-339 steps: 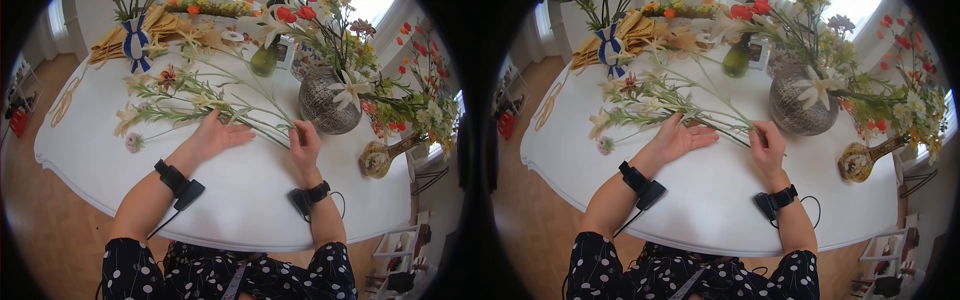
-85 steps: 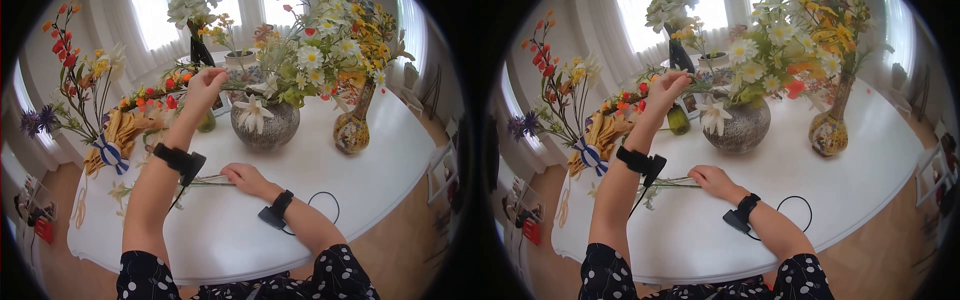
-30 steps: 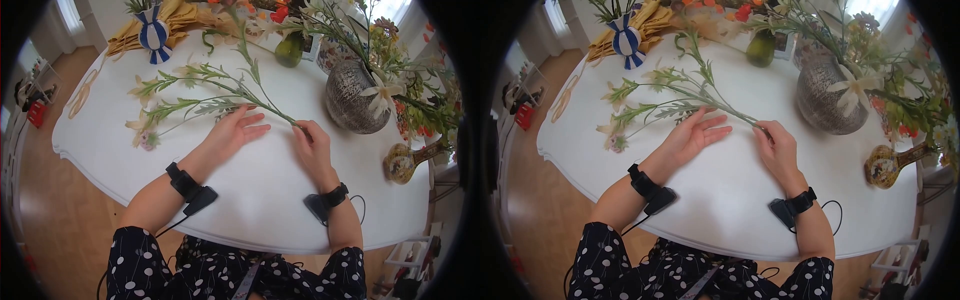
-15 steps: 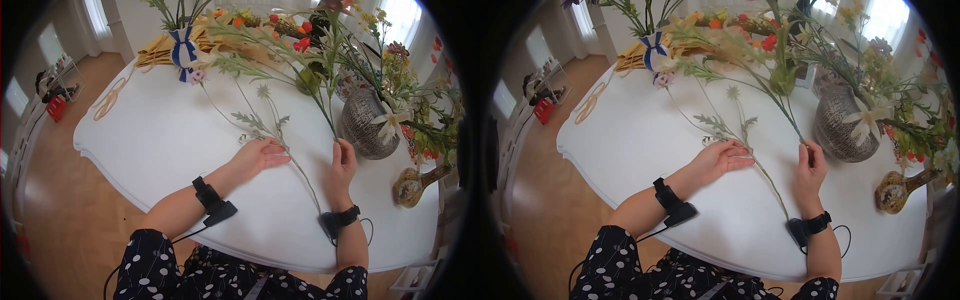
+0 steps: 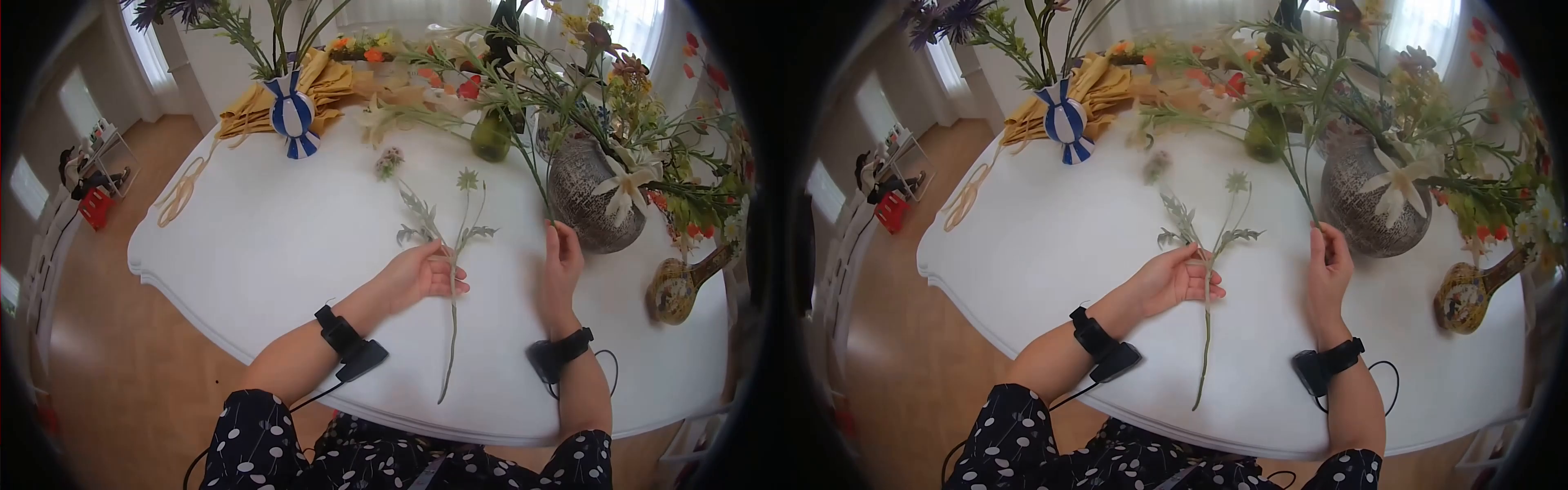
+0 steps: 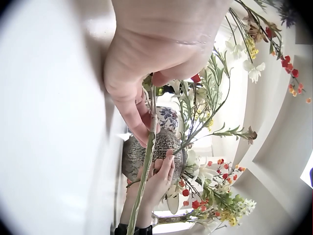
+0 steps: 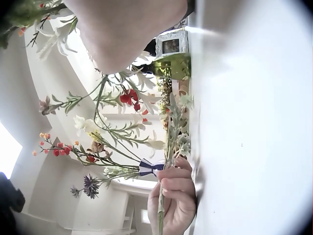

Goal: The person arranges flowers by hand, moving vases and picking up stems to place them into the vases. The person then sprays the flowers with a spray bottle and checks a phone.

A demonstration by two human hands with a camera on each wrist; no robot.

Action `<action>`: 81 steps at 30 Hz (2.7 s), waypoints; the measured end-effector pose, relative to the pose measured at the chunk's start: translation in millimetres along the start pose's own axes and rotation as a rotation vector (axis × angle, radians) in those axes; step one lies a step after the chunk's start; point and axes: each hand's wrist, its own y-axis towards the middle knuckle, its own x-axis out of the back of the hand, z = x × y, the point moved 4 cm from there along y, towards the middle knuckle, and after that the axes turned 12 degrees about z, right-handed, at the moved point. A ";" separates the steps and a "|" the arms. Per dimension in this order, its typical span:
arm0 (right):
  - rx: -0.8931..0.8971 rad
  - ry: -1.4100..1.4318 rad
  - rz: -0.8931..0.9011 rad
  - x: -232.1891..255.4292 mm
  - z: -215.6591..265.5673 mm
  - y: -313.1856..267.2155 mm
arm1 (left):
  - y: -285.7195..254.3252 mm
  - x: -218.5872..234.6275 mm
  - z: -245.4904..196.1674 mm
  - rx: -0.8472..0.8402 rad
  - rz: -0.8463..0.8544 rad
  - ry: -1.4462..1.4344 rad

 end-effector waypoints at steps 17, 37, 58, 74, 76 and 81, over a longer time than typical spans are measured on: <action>-0.040 -0.102 0.291 -11.9 -14.3 -2.6 | -5.0 -24.5 -4.5 -0.049 0.128 0.211; -0.115 -0.271 0.438 -11.3 -34.3 -5.3 | -16.2 -43.4 1.0 -0.004 0.301 0.360; -0.061 -0.259 0.307 -12.0 -15.2 -2.8 | -18.4 -60.0 9.1 -0.097 0.313 0.552; -0.087 -0.062 0.220 -6.2 -26.2 -0.3 | -18.5 -52.9 11.0 0.018 0.372 0.335; -0.058 -0.049 0.198 -4.4 -22.5 0.1 | -17.7 -51.7 12.3 0.042 0.332 0.342; 0.004 -0.024 0.180 -6.0 -16.0 0.2 | -15.9 -48.2 11.4 0.098 0.232 0.275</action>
